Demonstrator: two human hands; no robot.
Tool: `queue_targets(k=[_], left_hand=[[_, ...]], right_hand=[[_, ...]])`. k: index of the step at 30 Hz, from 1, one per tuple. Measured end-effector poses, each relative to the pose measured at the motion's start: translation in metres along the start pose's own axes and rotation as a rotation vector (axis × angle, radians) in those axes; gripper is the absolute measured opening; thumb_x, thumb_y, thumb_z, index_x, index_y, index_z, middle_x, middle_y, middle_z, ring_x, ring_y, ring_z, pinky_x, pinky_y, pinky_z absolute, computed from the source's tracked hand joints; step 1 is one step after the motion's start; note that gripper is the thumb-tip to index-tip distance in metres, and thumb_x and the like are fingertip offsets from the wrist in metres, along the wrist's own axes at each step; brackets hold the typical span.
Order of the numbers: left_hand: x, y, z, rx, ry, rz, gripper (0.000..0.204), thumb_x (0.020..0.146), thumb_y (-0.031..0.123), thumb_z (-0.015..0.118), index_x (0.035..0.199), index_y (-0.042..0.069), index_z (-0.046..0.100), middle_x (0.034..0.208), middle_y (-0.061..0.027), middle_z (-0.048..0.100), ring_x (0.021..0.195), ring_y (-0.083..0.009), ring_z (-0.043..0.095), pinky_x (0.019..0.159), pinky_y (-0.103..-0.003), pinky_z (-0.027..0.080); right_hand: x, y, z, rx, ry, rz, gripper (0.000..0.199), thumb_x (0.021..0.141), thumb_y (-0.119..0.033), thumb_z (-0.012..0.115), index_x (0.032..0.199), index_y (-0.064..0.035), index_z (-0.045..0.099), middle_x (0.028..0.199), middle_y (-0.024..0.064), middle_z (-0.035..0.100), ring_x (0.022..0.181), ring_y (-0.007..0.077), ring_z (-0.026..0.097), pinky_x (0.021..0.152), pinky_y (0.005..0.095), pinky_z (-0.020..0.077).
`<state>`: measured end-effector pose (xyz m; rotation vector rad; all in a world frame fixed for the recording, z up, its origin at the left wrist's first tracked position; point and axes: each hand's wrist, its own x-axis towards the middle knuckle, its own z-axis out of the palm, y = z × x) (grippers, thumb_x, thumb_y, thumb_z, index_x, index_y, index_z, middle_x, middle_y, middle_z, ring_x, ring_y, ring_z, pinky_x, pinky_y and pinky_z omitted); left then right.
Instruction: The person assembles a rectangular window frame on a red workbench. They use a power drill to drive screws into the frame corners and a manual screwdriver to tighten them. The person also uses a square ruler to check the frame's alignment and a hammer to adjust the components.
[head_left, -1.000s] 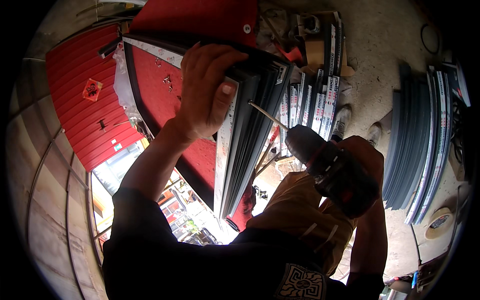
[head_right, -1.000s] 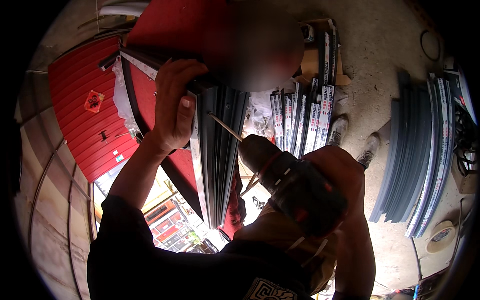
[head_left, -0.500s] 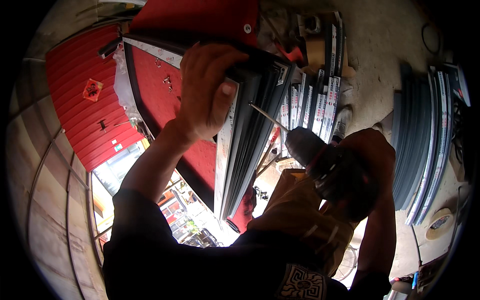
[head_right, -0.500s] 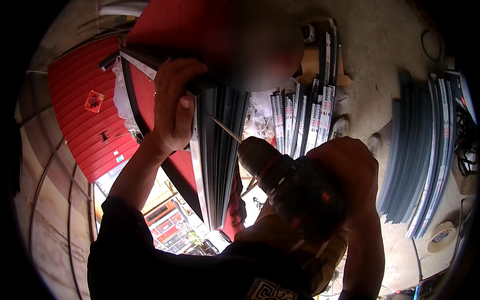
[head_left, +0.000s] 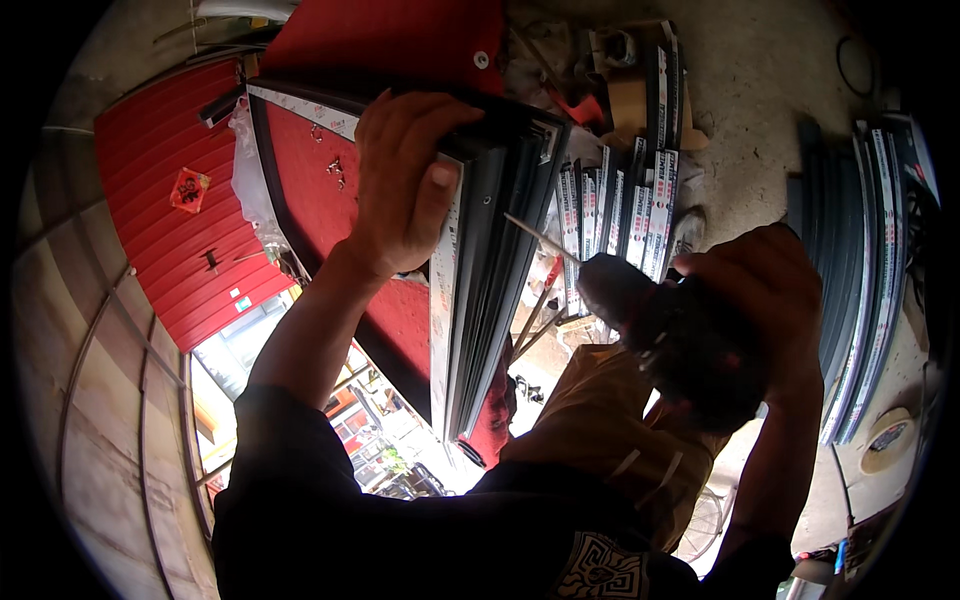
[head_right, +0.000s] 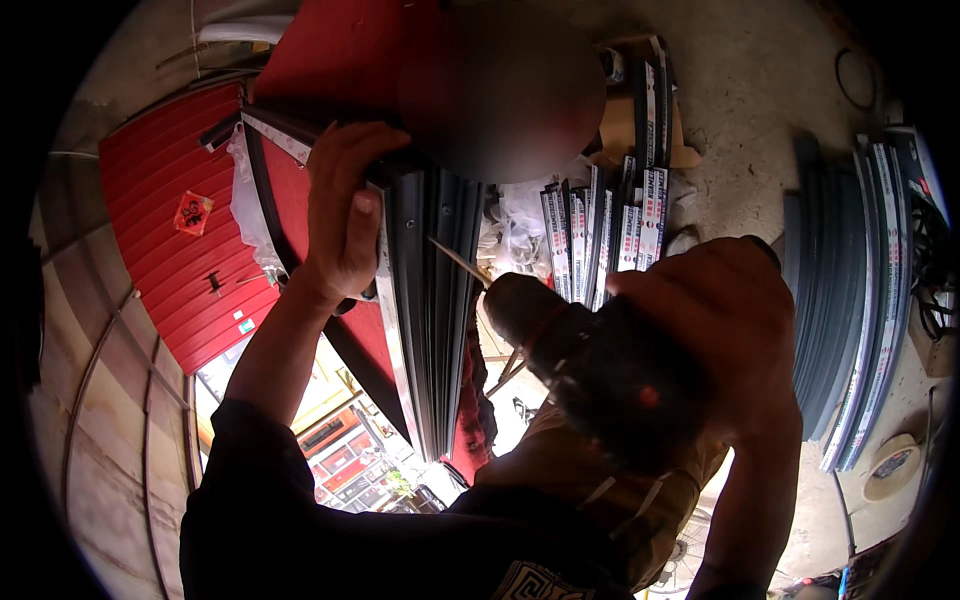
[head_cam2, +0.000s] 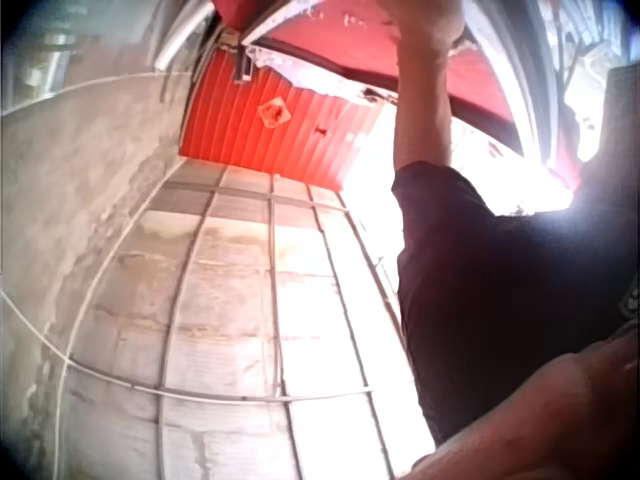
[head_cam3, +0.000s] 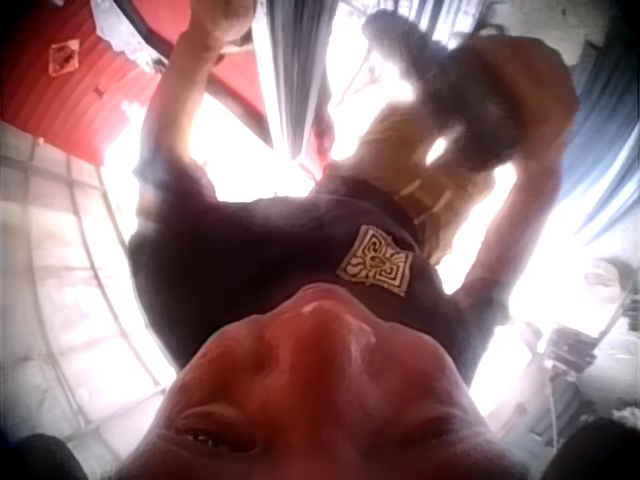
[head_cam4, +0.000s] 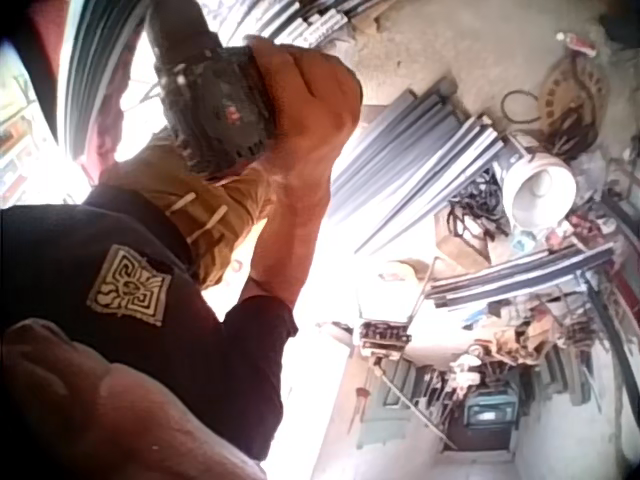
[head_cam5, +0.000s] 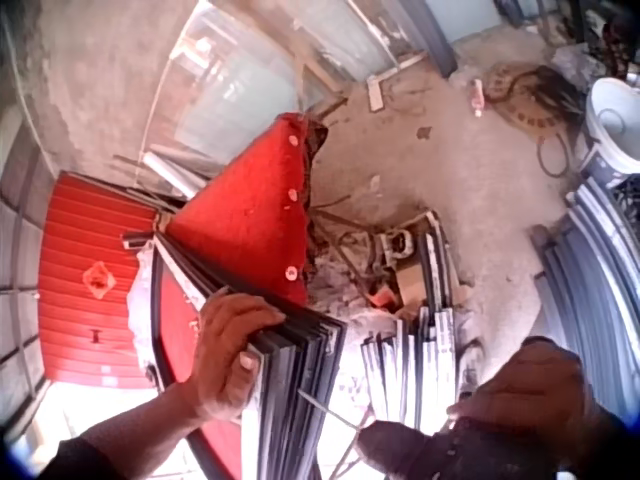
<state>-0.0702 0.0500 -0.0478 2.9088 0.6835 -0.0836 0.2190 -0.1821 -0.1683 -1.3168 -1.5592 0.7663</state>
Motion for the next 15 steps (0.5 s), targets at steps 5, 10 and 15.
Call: queue_targets(k=[5,10,15], left_hand=[[-0.002,0.0,0.001,-0.04,0.021,0.003,0.048,0.11,0.04,0.04,0.131,0.005,0.067,0.128,-0.016,0.065,0.125,-0.0363,0.058,0.119,-0.055,0.03],[0.0,0.001,0.001,-0.03,0.02,0.004,0.049,0.11,0.037,0.037,0.131,0.004,0.066,0.13,-0.0172,0.065,0.127,-0.0362,0.058,0.12,-0.054,0.031],[-0.001,0.001,0.001,-0.023,0.014,0.006,0.05,0.11,0.037,0.036,0.131,0.003,0.065,0.13,-0.0176,0.065,0.127,-0.036,0.057,0.12,-0.054,0.031]], right_hand=[[-0.032,0.015,0.016,0.259,0.046,0.226,0.052,0.069,-0.042,0.083,0.109,-0.0087,0.079,0.096,0.0098,0.077,0.085,0.0291,0.074,0.08,0.0403,0.0547],[-0.039,0.018,0.042,0.481,0.147,0.183,0.066,0.061,-0.045,0.093,0.11,-0.004,0.076,0.092,0.0117,0.075,0.083,0.0313,0.073,0.077,0.04,0.0543],[-0.034,0.014,0.056,0.496,0.186,0.2,0.062,0.06,-0.039,0.092,0.108,-0.0032,0.075,0.089,0.0125,0.074,0.081,0.033,0.072,0.076,0.0405,0.0541]])
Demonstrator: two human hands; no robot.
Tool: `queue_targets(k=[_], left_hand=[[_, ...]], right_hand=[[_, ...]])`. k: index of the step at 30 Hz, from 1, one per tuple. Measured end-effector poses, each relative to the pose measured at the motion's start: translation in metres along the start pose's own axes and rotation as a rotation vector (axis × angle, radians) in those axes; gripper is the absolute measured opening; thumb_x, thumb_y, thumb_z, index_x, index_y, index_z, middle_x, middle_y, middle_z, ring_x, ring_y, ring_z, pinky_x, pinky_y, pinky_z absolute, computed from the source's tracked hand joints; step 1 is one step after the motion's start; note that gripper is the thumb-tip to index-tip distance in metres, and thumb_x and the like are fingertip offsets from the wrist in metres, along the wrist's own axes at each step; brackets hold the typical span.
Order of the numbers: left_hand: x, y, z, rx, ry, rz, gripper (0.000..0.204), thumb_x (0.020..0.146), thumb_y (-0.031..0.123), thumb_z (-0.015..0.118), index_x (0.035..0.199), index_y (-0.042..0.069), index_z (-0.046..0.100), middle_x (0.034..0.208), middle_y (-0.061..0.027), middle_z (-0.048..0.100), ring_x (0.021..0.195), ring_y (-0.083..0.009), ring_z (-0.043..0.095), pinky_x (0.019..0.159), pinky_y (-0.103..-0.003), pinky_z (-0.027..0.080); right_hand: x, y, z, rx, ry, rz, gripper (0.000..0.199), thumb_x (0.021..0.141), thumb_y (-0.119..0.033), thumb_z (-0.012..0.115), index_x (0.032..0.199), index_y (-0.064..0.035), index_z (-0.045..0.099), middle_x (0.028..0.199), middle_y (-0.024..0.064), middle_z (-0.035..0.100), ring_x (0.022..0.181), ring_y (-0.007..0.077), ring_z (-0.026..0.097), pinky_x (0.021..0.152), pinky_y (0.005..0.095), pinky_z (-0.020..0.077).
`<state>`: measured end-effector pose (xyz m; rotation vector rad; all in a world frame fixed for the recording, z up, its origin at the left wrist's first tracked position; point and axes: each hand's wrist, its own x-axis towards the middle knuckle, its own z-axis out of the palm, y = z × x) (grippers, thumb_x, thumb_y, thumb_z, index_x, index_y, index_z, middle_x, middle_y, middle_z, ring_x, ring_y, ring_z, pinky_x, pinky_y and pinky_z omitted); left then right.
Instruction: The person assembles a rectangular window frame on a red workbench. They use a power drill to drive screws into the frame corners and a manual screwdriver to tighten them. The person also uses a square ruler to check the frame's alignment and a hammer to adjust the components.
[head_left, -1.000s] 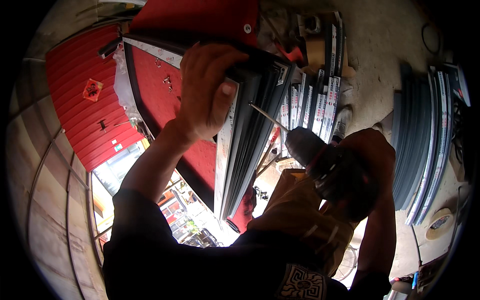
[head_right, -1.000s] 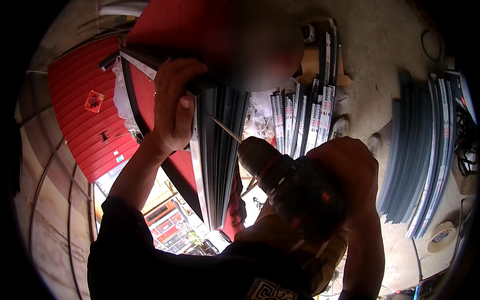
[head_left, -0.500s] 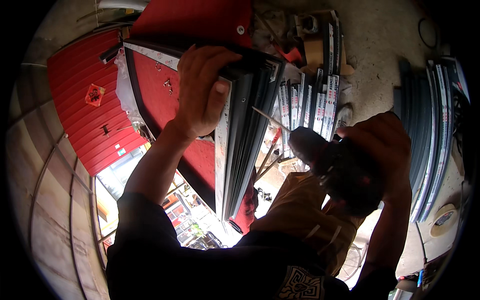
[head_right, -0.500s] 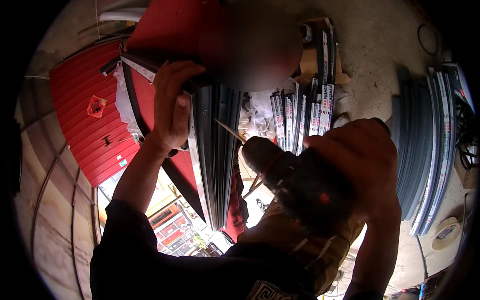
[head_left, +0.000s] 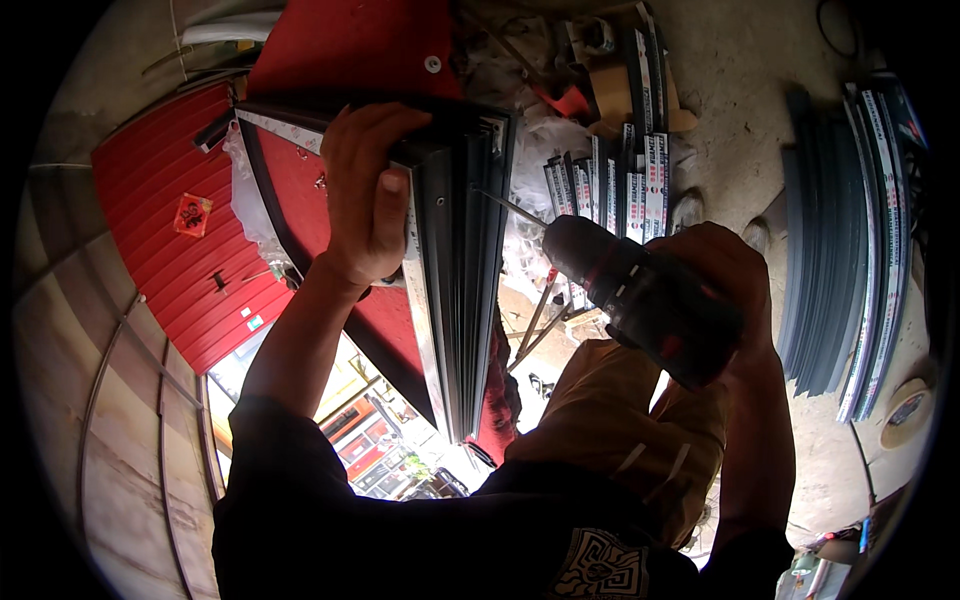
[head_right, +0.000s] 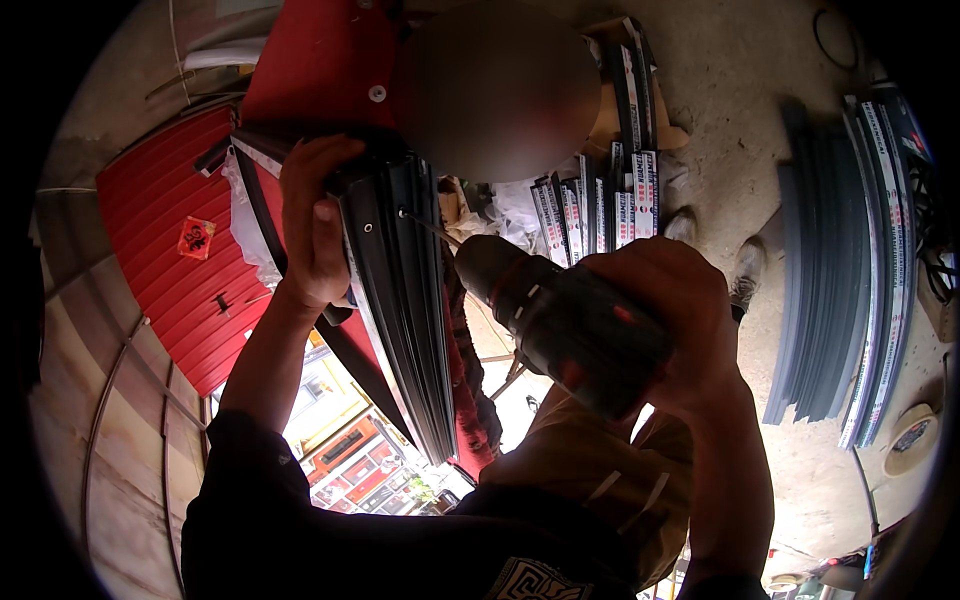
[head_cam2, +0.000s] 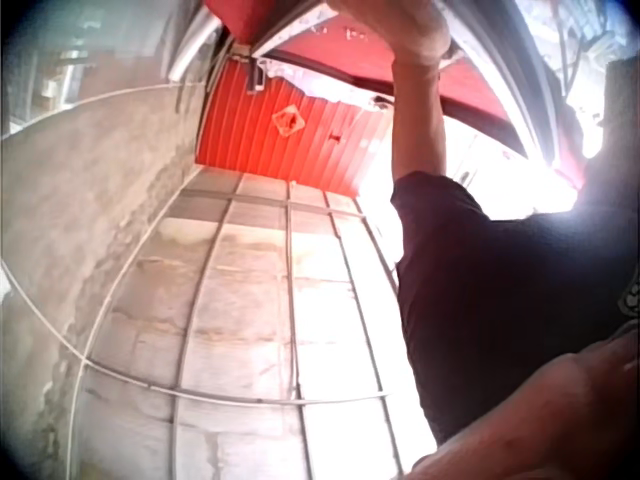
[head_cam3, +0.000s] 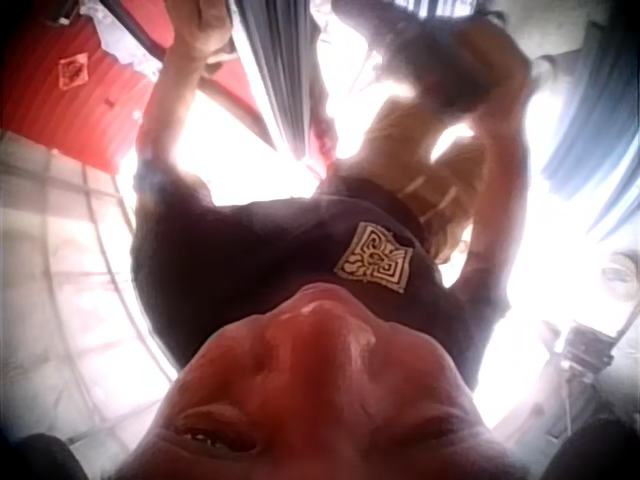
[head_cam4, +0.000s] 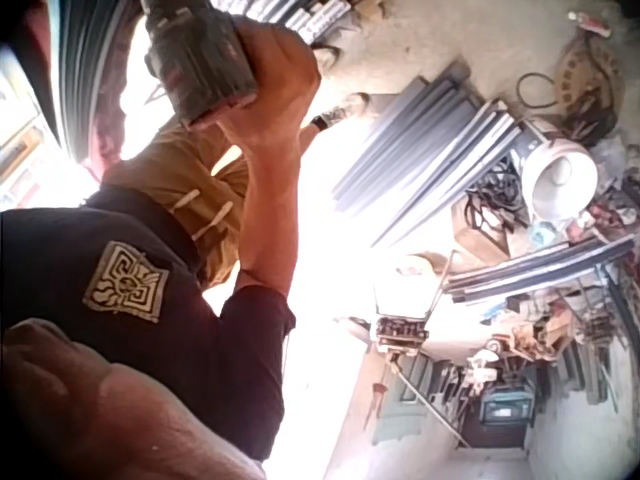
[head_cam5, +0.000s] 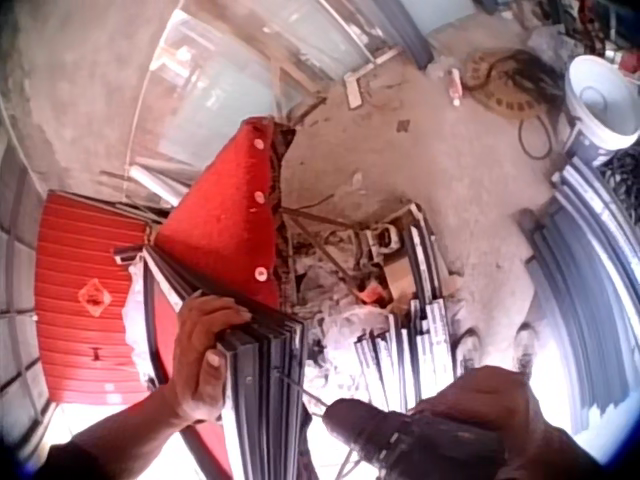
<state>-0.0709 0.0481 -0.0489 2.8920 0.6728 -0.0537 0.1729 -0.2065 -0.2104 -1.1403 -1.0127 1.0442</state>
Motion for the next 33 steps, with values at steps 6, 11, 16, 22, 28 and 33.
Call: queue_targets(k=[6,11,16,22,28,33], left_hand=[[0.0,-0.002,0.001,-0.003,0.007,0.002,0.051,0.111,0.039,0.035,0.132,0.003,0.065,0.13,-0.0177,0.064,0.126,-0.0357,0.058,0.12,-0.054,0.031],[0.0,-0.002,0.002,-0.006,0.014,0.005,0.052,0.111,0.04,0.036,0.131,0.003,0.065,0.129,-0.0176,0.065,0.125,-0.0356,0.058,0.119,-0.054,0.031],[-0.002,-0.004,0.0,0.005,0.009,0.009,0.052,0.111,0.041,0.035,0.131,0.003,0.065,0.129,-0.0174,0.065,0.125,-0.0355,0.058,0.119,-0.054,0.032],[0.001,-0.003,0.004,-0.002,0.023,0.028,0.053,0.111,0.041,0.034,0.131,0.002,0.065,0.128,-0.0177,0.066,0.124,-0.0358,0.059,0.118,-0.053,0.032],[-0.001,-0.006,0.004,-0.011,0.024,0.03,0.054,0.112,0.042,0.034,0.13,0.002,0.066,0.127,-0.0179,0.066,0.124,-0.0358,0.059,0.118,-0.054,0.032],[-0.002,-0.006,0.003,-0.011,0.029,0.023,0.055,0.112,0.042,0.034,0.13,0.001,0.066,0.127,-0.0178,0.066,0.124,-0.0353,0.06,0.118,-0.055,0.032]], right_hand=[[0.002,-0.001,0.001,-0.008,0.017,0.006,0.057,0.059,-0.032,0.092,0.106,-0.0035,0.075,0.088,0.0126,0.073,0.079,0.034,0.071,0.074,0.0415,0.0539],[-0.005,-0.005,0.004,-0.023,-0.002,0.071,0.056,0.059,-0.034,0.092,0.105,-0.0058,0.077,0.088,0.0125,0.074,0.08,0.0331,0.073,0.076,0.0407,0.056],[-0.009,-0.008,0.013,-0.083,-0.018,0.067,0.058,0.061,-0.036,0.094,0.108,-0.0074,0.077,0.092,0.0119,0.076,0.085,0.0307,0.075,0.079,0.0396,0.0587],[-0.051,0.029,0.016,0.169,-0.015,0.233,0.067,0.068,-0.013,0.097,0.127,-0.0022,0.067,0.113,0.0119,0.077,0.104,0.0251,0.077,0.094,0.0391,0.0618],[-0.05,0.026,0.014,-0.013,-0.019,0.147,0.072,0.07,-0.001,0.094,0.135,0.0014,0.062,0.117,0.0132,0.076,0.107,0.0257,0.076,0.097,0.0388,0.0615],[-0.017,0.008,0.0,0.104,-0.067,0.196,0.058,0.075,-0.011,0.094,0.124,0.0041,0.068,0.112,0.0129,0.076,0.101,0.0252,0.076,0.093,0.0378,0.0623]])
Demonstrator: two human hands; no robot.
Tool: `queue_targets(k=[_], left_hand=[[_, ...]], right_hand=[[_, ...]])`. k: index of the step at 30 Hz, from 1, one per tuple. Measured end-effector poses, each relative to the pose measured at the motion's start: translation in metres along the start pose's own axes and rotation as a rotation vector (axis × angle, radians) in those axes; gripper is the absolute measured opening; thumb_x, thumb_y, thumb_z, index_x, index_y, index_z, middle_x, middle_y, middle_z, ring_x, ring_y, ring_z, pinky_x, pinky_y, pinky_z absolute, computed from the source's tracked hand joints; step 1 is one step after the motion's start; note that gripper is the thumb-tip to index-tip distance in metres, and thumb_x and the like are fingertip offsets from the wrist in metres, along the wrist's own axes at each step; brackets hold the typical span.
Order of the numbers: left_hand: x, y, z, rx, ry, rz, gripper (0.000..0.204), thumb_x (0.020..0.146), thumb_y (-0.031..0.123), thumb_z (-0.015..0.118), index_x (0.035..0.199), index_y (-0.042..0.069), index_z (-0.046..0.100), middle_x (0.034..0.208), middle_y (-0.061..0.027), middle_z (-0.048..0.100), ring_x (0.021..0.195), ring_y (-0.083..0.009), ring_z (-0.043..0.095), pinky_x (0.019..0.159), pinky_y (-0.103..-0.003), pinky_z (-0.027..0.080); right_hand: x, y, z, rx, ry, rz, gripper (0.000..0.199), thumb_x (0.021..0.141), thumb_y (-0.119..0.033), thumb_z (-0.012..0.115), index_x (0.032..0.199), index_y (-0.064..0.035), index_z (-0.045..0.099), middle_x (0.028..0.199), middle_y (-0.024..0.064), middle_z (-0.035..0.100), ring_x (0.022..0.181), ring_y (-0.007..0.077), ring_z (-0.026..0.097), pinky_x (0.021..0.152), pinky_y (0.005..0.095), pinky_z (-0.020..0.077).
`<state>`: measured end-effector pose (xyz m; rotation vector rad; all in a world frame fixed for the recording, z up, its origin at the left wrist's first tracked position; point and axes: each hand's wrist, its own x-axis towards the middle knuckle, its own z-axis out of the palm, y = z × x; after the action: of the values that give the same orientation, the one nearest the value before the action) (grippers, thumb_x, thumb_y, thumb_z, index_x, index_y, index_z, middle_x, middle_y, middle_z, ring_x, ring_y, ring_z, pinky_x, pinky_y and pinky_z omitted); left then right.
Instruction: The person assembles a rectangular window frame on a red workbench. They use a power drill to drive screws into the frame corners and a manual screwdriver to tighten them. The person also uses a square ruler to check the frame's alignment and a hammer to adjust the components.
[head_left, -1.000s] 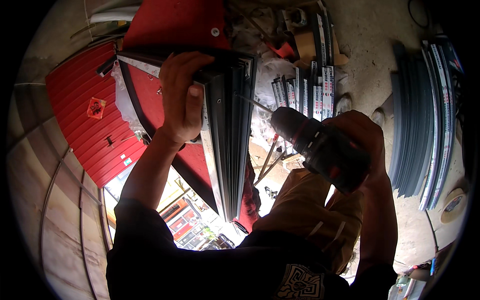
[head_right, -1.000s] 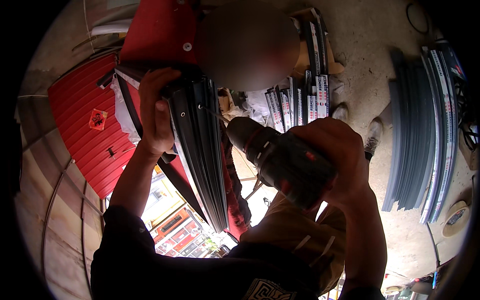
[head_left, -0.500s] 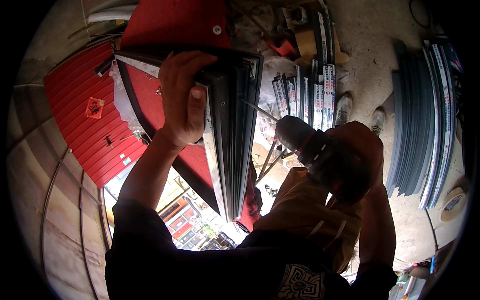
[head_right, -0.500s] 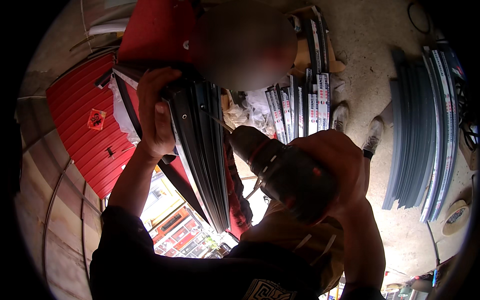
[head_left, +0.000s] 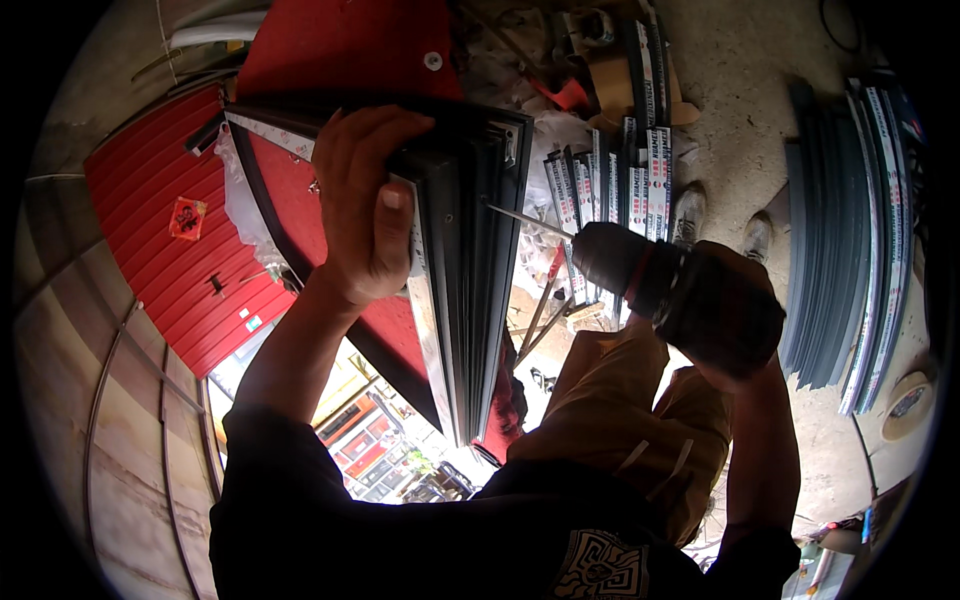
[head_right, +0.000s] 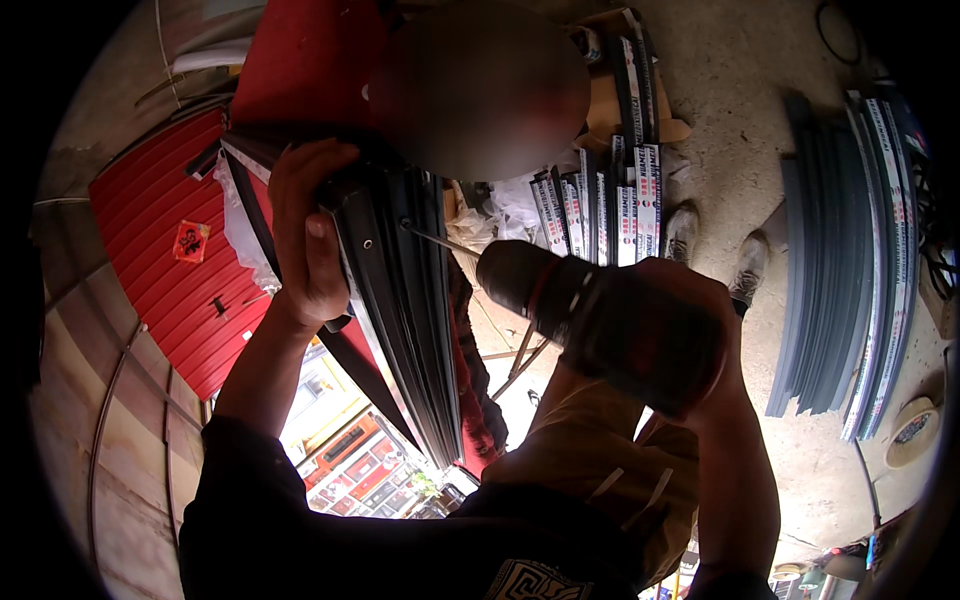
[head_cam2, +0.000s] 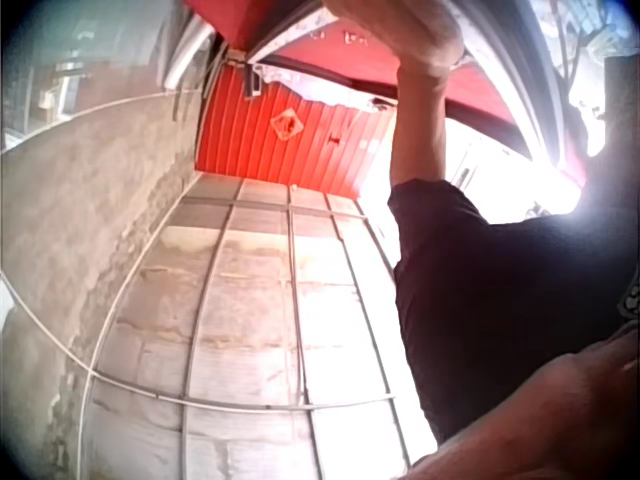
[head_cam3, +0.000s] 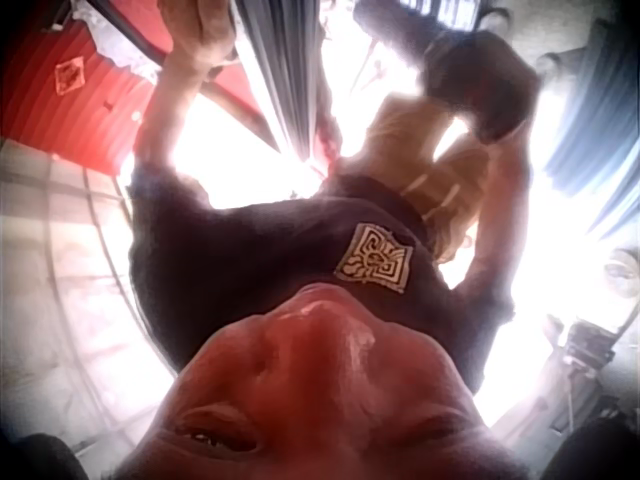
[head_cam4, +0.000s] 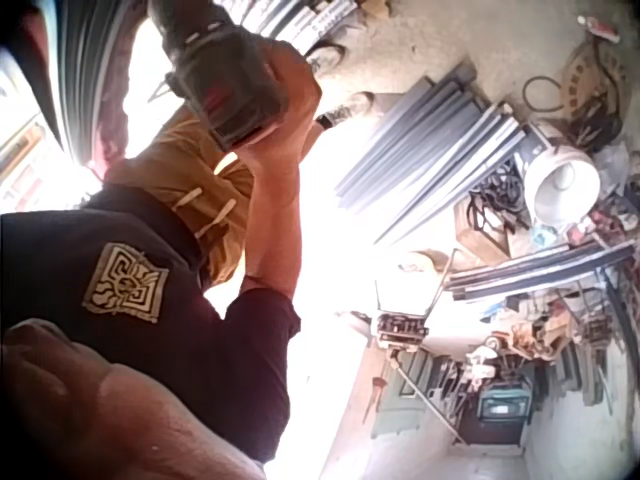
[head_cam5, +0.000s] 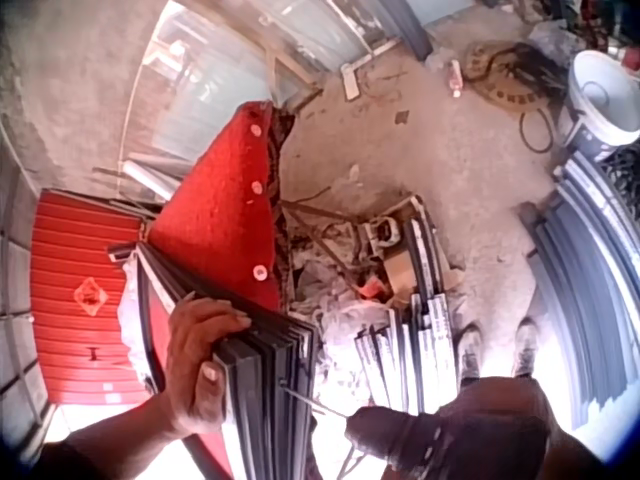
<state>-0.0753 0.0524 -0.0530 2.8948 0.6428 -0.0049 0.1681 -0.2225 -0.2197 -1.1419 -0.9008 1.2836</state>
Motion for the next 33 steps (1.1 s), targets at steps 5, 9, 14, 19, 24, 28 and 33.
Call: queue_targets(k=[5,9,14,19,24,28,33], left_hand=[[0.0,0.0,0.003,-0.012,0.006,-0.003,0.054,0.111,0.042,0.035,0.13,0.002,0.066,0.127,-0.0176,0.066,0.123,-0.0349,0.06,0.117,-0.054,0.033],[0.0,-0.001,0.002,-0.001,0.009,-0.004,0.054,0.111,0.043,0.035,0.13,0.002,0.066,0.126,-0.0176,0.067,0.122,-0.0352,0.06,0.117,-0.054,0.033],[0.002,-0.002,0.002,0.014,-0.008,-0.001,0.056,0.111,0.043,0.034,0.129,0.001,0.066,0.125,-0.0175,0.067,0.121,-0.0356,0.061,0.116,-0.054,0.034],[0.002,-0.001,0.001,0.012,-0.008,0.012,0.057,0.112,0.044,0.033,0.129,0.001,0.066,0.125,-0.017,0.068,0.12,-0.0355,0.062,0.114,-0.054,0.035],[0.001,-0.002,0.002,0.002,0.003,0.024,0.057,0.113,0.044,0.033,0.129,0.001,0.066,0.125,-0.0166,0.068,0.12,-0.035,0.062,0.114,-0.054,0.036],[0.003,-0.002,0.001,-0.001,0.004,0.029,0.054,0.112,0.042,0.035,0.129,0.001,0.066,0.124,-0.0169,0.068,0.119,-0.035,0.062,0.113,-0.054,0.036],[0.012,-0.005,0.009,-0.075,0.026,0.044,0.052,0.111,0.039,0.036,0.128,0.0,0.067,0.123,-0.0179,0.068,0.118,-0.0358,0.062,0.112,-0.053,0.036]], right_hand=[[-0.01,0.006,0.004,0.546,0.073,0.476,0.061,0.073,-0.017,0.095,0.124,0.0044,0.07,0.112,0.0134,0.076,0.101,0.0241,0.076,0.092,0.0366,0.0626],[-0.012,0.028,-0.003,-0.056,-0.04,-0.084,0.084,0.07,-0.005,0.096,0.144,-0.0022,0.057,0.128,0.0146,0.072,0.111,0.0231,0.074,0.095,0.0353,0.0628],[-0.03,0.024,0.001,0.276,0.068,0.405,0.073,0.081,-0.012,0.09,0.144,-0.002,0.056,0.128,0.0123,0.071,0.111,0.024,0.074,0.092,0.0343,0.0633],[0.007,-0.004,0.007,0.167,-0.025,0.212,0.04,0.087,-0.026,0.08,0.115,-0.001,0.071,0.104,0.0103,0.073,0.093,0.0213,0.074,0.084,0.0335,0.0594],[0.018,-0.014,0.003,0.058,-0.072,0.202,0.025,0.094,-0.025,0.077,0.104,-0.0028,0.071,0.094,0.0094,0.073,0.088,0.0222,0.075,0.079,0.0344,0.0595],[0.036,-0.019,-0.008,-0.312,-0.047,-0.196,0.034,0.072,-0.025,0.084,0.097,-0.0042,0.074,0.089,0.0107,0.072,0.08,0.0278,0.071,0.074,0.0388,0.0542],[0.033,-0.023,-0.019,-0.34,-0.037,-0.083,0.031,0.072,-0.031,0.079,0.091,-0.007,0.074,0.085,0.0119,0.072,0.079,0.0312,0.071,0.074,0.0414,0.0545]])
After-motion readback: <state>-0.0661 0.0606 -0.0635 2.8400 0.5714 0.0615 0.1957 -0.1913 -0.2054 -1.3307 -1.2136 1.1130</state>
